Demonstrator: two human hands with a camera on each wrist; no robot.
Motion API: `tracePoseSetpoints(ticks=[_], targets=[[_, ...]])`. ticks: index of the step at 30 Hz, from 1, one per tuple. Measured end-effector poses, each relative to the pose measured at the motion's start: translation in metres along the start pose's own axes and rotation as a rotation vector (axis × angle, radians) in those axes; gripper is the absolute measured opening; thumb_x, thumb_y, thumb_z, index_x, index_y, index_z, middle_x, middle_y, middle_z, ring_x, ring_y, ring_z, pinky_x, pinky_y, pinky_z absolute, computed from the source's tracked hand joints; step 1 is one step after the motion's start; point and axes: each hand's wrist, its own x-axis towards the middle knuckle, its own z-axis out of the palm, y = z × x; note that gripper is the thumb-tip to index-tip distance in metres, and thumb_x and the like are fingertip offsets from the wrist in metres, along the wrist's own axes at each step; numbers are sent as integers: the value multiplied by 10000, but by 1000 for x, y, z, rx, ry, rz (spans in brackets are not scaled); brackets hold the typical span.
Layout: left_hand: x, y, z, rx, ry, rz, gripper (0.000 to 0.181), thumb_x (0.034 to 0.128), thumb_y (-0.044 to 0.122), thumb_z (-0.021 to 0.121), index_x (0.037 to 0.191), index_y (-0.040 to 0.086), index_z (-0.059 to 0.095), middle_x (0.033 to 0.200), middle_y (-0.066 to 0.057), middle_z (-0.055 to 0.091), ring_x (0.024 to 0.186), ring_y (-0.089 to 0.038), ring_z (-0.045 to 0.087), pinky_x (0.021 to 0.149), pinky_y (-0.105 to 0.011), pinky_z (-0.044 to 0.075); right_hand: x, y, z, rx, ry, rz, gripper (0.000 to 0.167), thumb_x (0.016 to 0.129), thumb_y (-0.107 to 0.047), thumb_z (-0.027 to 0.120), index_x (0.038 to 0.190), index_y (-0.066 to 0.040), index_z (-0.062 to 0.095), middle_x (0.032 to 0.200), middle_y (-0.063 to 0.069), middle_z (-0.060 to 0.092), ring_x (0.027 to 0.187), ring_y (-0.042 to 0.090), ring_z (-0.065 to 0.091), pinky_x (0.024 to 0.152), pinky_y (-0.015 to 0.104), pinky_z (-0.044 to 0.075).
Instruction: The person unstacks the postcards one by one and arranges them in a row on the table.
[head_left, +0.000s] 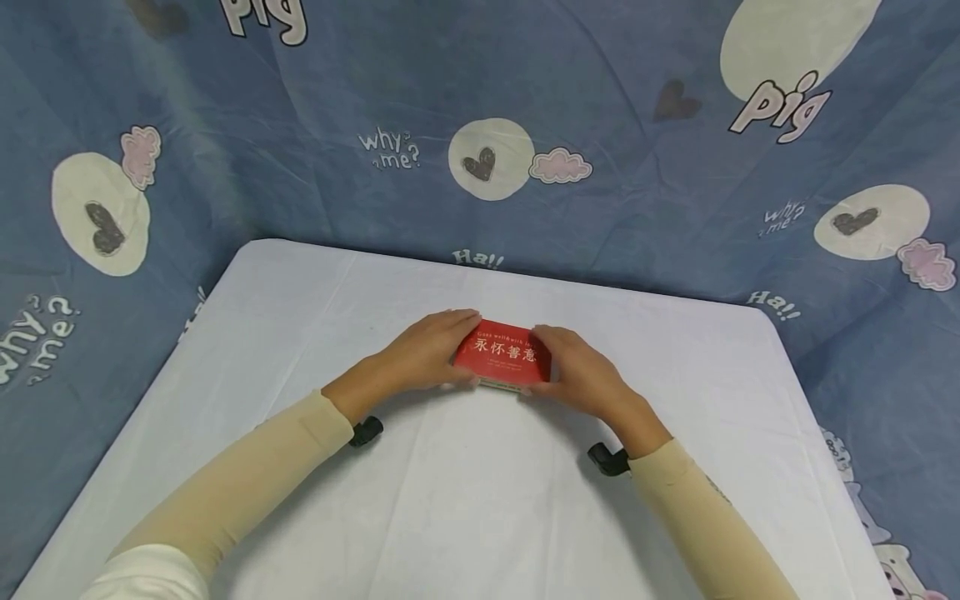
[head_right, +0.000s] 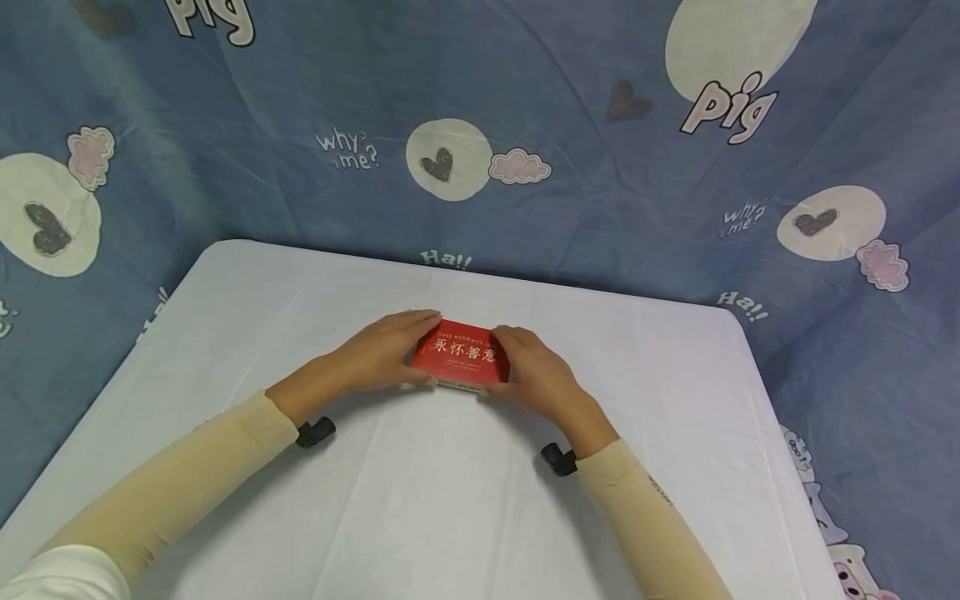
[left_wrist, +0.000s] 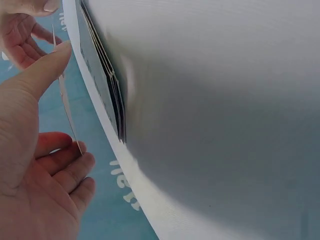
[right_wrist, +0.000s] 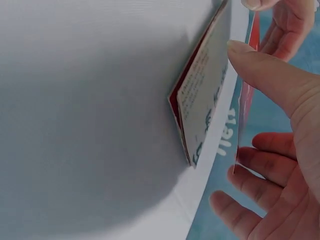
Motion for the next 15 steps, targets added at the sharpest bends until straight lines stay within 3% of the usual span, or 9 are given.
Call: tracePoseSetpoints(ticks=[15], targets=[[7,-11,-6,-36,51,-6,942,889,394,841,1612,24,363,1669,-115,349,1521,-306,341,1224,-479,324,15,0,-14,-14,-3,-7,849,859,-305,876,1561,-104,442,1569,86,486,1409,272,482,1066,514,513]])
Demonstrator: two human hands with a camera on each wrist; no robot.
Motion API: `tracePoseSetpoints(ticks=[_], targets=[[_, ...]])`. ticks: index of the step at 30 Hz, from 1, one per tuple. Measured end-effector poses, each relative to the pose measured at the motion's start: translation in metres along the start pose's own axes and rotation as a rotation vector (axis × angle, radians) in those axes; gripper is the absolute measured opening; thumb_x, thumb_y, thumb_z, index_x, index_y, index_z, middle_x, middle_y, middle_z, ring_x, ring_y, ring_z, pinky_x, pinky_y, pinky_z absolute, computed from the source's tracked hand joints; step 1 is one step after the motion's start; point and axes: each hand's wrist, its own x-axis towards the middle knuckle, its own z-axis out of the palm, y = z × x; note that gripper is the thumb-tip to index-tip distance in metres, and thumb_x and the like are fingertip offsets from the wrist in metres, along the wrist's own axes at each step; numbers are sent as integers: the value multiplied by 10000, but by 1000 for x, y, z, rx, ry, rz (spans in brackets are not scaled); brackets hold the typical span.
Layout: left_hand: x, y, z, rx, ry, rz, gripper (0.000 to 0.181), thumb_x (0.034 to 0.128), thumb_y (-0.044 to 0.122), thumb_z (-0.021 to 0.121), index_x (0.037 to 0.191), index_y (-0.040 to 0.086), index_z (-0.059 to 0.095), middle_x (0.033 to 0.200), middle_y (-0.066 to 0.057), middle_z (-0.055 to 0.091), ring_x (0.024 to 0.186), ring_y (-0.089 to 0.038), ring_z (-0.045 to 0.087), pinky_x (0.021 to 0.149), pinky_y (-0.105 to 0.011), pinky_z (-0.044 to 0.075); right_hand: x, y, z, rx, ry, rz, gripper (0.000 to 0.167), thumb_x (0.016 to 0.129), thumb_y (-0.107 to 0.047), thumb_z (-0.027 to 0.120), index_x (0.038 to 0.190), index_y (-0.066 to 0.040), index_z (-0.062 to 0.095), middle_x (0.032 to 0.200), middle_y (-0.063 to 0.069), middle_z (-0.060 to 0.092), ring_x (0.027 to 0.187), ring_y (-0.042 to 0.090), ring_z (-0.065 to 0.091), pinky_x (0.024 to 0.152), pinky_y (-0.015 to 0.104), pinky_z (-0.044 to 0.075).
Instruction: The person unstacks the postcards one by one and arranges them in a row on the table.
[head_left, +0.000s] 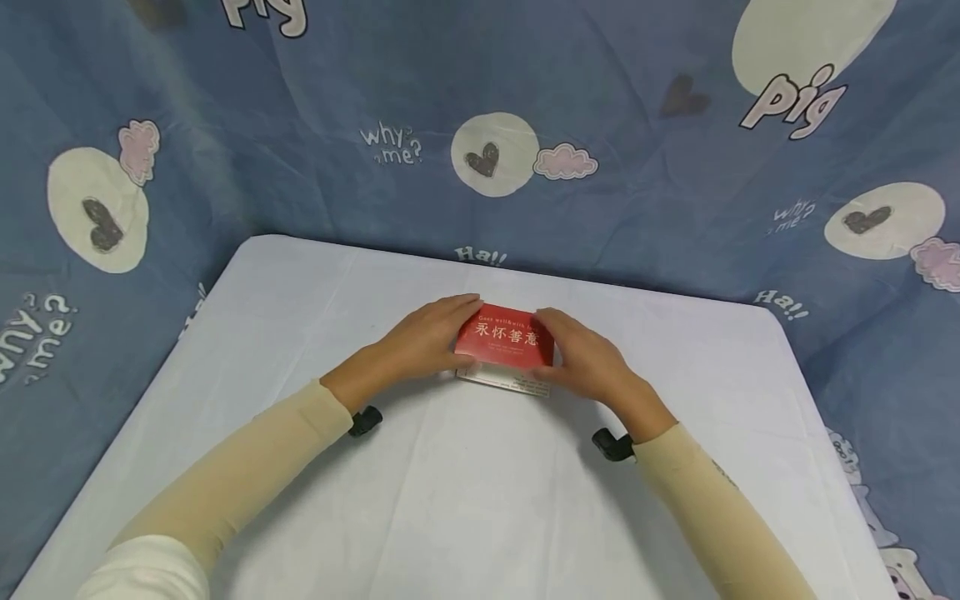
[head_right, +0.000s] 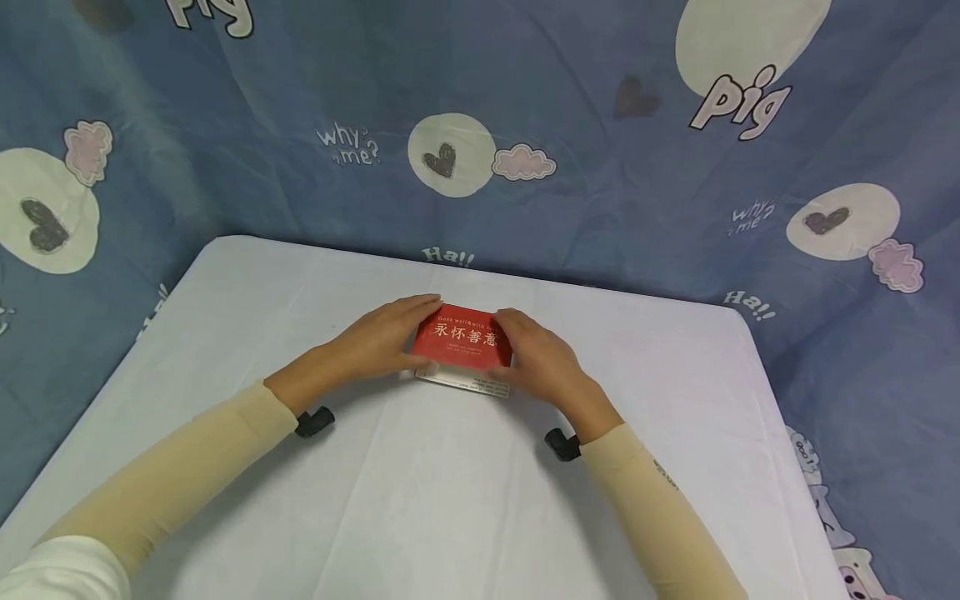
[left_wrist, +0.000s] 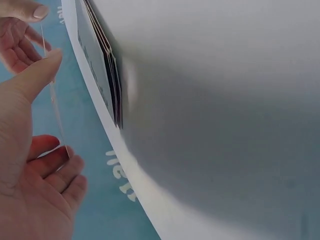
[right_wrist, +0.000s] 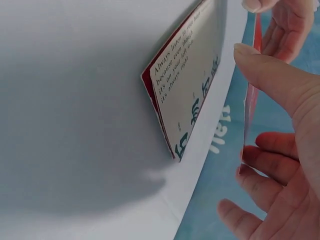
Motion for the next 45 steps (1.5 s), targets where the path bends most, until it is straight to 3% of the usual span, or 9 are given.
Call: tracePoseSetpoints(ticks=[10,18,30,40,45], targets=[[4,-13,-15,20,0,-25,954,898,395,829,1604,-26,343,1668,-161,337,1523,-340,336,1221,-495,326,27,-2,-6,11,-3,-25,811,879,-275,854,1558,-119,438,1552,72,492,1326,248,517,1029,482,536],[10,-25,-25,13,9,-64,955,886,362,841,1607,-19,343,1667,-149,342,1520,-332,340,1216,-493,338,49,-4,-8,13,0,-53,833,878,-275,858,1570,-110,425,1590,73,452,1417,245,455,1116,473,474],[19,-53,-38,-5,5,-99,1008,875,392,859,1626,3,311,1688,-130,311,1542,-313,302,1231,-496,307,82,-13,-10,-14,-18,-14,873,873,-347,862,1585,-120,411,1625,84,417,1505,260,365,1148,480,440],[22,-72,-40,1,-31,-150,1017,880,400,848,1628,-9,293,1691,-149,291,1545,-337,283,1224,-536,305,105,-20,-3,5,-32,0,872,872,-387,847,1586,-138,414,1571,62,473,1382,245,474,1122,473,462],[23,-81,-41,0,-40,-190,1014,877,377,855,1632,2,291,1696,-145,284,1550,-337,269,1225,-545,300,117,-25,-1,24,-46,13,884,873,-359,846,1604,-160,391,1601,55,441,1465,254,398,1161,490,419]])
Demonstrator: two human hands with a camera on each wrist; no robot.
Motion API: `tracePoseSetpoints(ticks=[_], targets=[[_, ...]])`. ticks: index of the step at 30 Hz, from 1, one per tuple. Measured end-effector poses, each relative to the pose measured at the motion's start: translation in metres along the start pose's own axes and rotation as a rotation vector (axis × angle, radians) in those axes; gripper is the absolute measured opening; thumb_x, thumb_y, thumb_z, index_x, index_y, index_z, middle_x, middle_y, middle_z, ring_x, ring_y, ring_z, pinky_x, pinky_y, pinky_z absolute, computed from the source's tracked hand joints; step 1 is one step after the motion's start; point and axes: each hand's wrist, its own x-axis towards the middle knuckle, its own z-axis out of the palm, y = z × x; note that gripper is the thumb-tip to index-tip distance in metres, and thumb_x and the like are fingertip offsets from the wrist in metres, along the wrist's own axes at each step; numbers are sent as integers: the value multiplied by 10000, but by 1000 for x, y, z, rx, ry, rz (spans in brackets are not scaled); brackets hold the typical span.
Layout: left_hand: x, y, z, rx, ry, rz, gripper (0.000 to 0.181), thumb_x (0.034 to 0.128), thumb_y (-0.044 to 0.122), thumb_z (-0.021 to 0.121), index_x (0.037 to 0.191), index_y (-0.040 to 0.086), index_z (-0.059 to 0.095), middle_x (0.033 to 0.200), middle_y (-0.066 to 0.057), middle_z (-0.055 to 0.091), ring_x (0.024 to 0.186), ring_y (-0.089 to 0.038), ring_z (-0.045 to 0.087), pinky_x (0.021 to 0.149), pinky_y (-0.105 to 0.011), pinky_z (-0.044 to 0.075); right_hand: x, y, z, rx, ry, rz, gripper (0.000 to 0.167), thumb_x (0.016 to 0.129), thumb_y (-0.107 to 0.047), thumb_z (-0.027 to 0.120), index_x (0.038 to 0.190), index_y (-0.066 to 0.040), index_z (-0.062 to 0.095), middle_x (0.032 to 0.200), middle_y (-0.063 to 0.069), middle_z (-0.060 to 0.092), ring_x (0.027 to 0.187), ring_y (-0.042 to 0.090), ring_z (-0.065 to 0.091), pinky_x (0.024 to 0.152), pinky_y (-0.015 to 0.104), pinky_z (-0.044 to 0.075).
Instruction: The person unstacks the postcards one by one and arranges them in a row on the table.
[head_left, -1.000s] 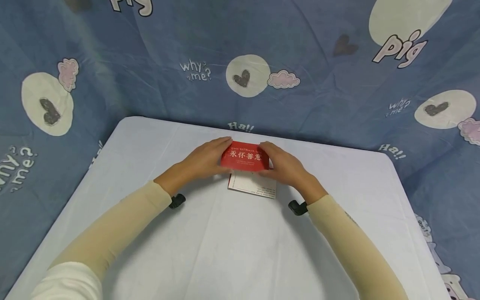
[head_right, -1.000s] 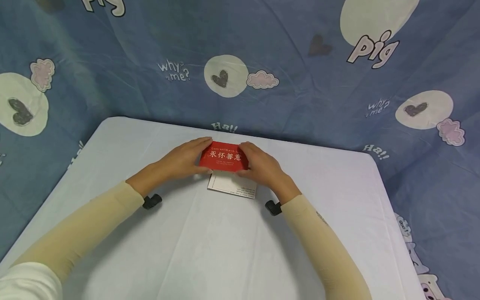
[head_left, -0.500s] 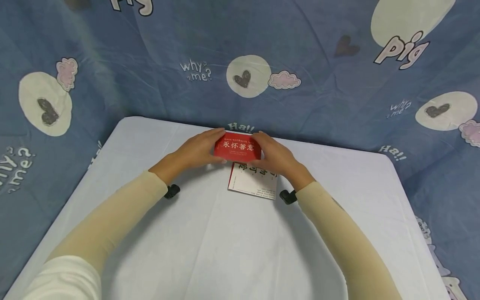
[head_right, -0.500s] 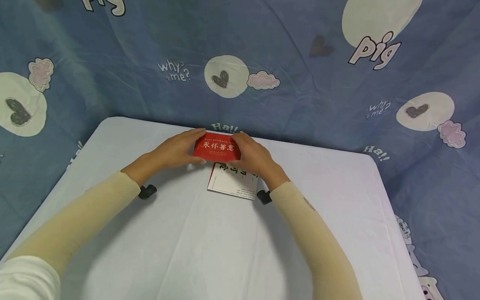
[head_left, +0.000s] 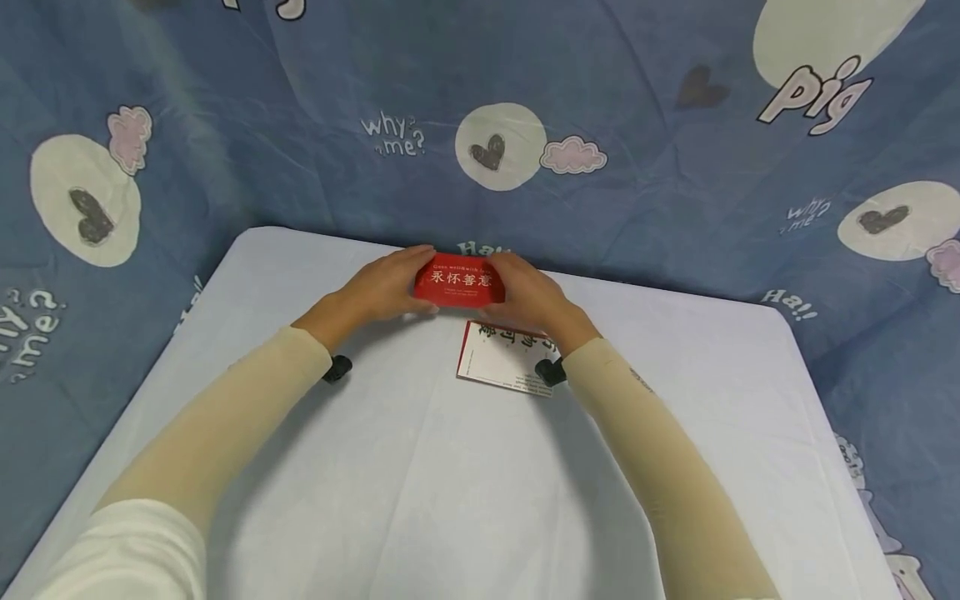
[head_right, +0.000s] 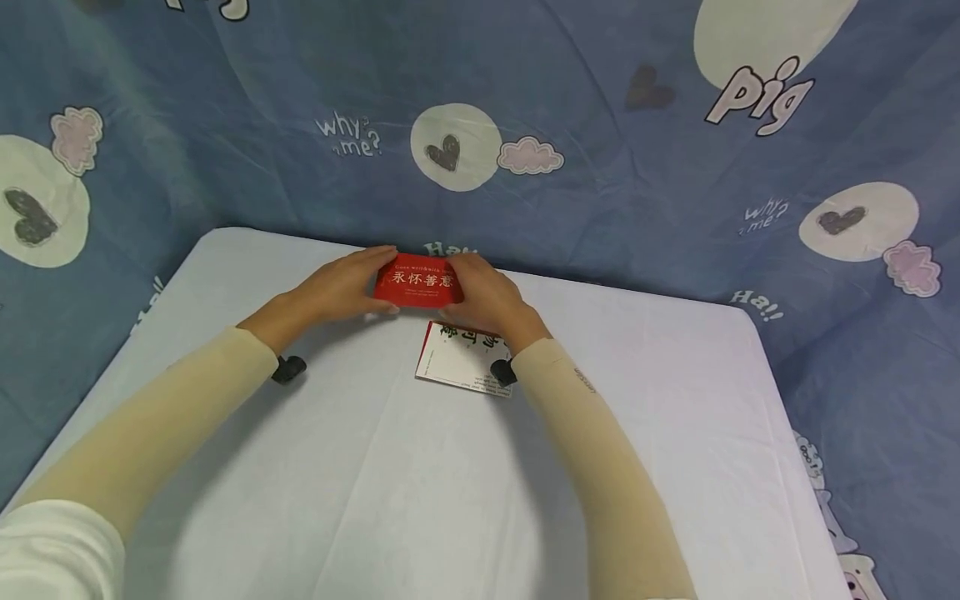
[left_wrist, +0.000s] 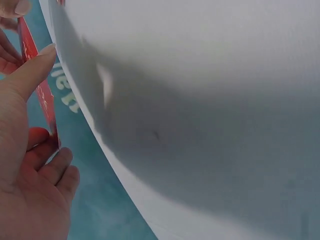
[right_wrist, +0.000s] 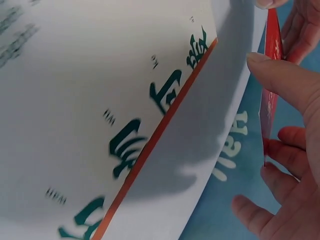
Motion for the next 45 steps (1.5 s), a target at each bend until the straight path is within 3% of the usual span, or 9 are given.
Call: tracePoseSetpoints(ticks=[5,14,21,37,45], targets=[[5,-7,-4,-14,4,-26,1007,870,350,866,1631,9,301,1694,-141,292,1545,-341,277,1224,-551,300,13,-3,0,15,-22,31,923,865,-385,853,1618,-165,367,1631,50,413,1531,269,321,1193,500,374],[11,-12,-7,-27,-32,-75,1000,867,305,872,1634,17,298,1691,-150,292,1532,-351,294,1219,-561,306,28,-3,9,45,-36,50,913,856,-387,864,1600,-153,389,1562,33,478,1378,225,455,1141,469,439],[11,-17,-4,-51,-60,-101,993,861,281,875,1635,31,305,1683,-160,303,1520,-362,308,1217,-569,305,32,-5,17,55,-46,44,922,842,-378,879,1593,-149,395,1536,39,493,1345,227,476,1116,460,466],[10,-32,-7,-136,-135,-97,1011,868,257,875,1641,25,268,1629,-167,383,1460,-347,372,1225,-541,301,39,-8,30,57,-74,57,865,858,-423,853,1568,-162,436,1447,10,562,1256,202,519,1107,458,462],[10,-36,-5,-158,-141,-104,1000,852,245,880,1634,29,296,1621,-170,394,1456,-356,370,1217,-564,307,43,-8,33,63,-86,46,852,848,-418,865,1549,-162,455,1400,5,583,1235,195,523,1091,443,477]])
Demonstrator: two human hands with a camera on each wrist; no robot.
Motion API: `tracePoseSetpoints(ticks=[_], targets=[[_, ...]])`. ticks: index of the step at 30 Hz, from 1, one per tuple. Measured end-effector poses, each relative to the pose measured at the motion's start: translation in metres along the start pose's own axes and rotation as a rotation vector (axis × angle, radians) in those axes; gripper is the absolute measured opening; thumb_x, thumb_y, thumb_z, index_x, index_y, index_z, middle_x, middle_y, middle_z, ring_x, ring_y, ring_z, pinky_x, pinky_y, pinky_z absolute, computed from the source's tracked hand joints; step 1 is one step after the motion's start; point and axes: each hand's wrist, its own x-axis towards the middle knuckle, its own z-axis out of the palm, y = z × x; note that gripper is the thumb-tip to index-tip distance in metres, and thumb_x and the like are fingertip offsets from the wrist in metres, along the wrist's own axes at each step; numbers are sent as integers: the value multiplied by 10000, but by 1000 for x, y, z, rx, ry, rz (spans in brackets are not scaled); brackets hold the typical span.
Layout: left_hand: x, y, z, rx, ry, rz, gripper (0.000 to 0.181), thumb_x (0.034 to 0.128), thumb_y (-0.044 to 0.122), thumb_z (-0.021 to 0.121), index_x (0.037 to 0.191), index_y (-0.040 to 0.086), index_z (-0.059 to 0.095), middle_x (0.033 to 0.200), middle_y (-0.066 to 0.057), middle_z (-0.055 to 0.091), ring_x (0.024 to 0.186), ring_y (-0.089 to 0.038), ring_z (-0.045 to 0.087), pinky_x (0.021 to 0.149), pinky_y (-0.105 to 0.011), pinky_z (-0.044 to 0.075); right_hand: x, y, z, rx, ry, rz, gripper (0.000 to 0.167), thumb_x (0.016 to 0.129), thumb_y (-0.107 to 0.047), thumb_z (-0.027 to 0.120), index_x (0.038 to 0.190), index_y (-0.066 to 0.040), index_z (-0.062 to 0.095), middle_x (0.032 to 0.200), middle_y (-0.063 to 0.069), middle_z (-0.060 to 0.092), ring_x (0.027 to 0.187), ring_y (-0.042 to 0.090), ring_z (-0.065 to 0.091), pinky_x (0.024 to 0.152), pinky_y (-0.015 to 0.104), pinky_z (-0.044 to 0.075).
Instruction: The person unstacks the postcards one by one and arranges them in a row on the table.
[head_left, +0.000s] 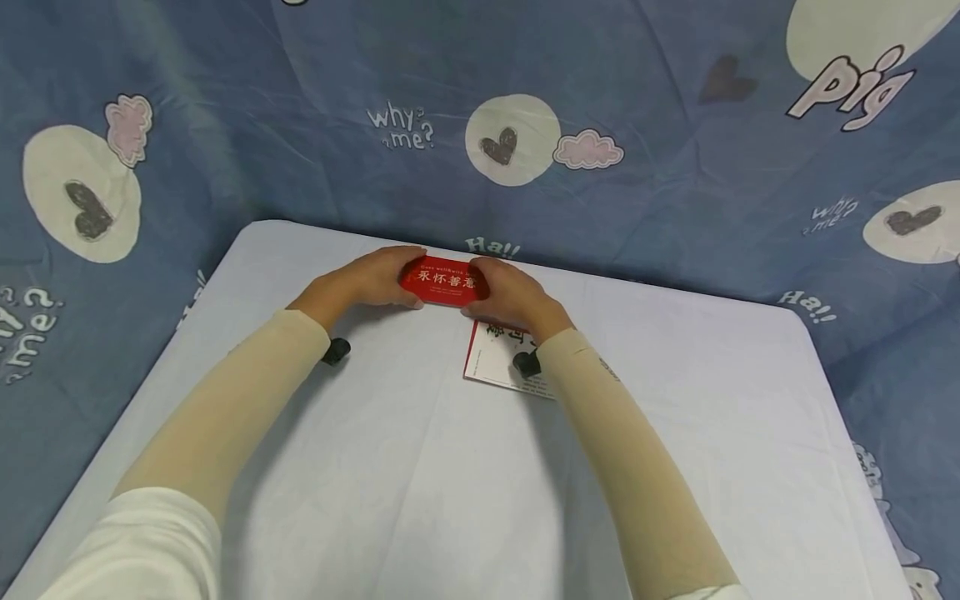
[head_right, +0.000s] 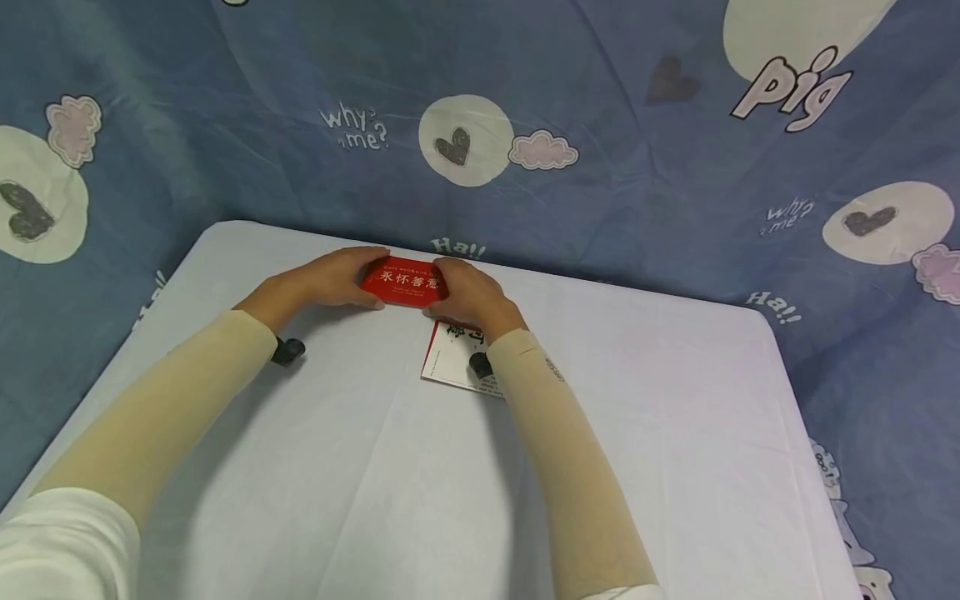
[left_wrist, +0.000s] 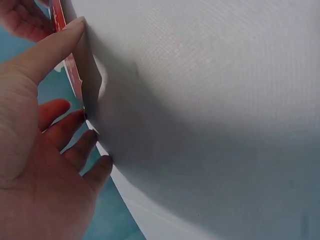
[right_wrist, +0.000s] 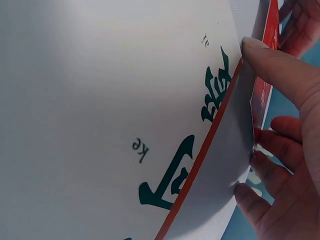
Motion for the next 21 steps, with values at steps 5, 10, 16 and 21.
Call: tracePoseSetpoints(ticks=[5,10,16,21], targets=[[0,1,-1,28,-7,6,979,857,262,870,1626,18,315,1649,-175,360,1504,-368,316,1235,-561,270,1,1,-1,-5,-13,-11,859,833,-413,876,1541,-168,457,1415,1,566,1262,191,505,1105,445,467],[-1,0,0,31,-2,3,983,862,267,864,1631,21,303,1661,-177,339,1515,-371,303,1236,-567,261,1,2,0,-12,-10,-35,863,832,-414,876,1540,-155,456,1431,14,555,1281,198,489,1115,446,460],[-4,3,1,59,27,-21,1005,858,283,867,1638,28,286,1675,-172,315,1526,-372,289,1241,-575,238,-3,7,-1,-7,-1,-75,868,848,-461,850,1543,-140,441,1416,8,551,1256,180,489,1113,416,462],[-5,9,1,104,41,-1,995,860,286,859,1632,14,293,1664,-178,336,1529,-369,286,1256,-562,196,-7,11,-7,15,-2,-55,917,858,-507,820,1575,-117,402,1475,23,527,1318,193,480,1153,423,427]])
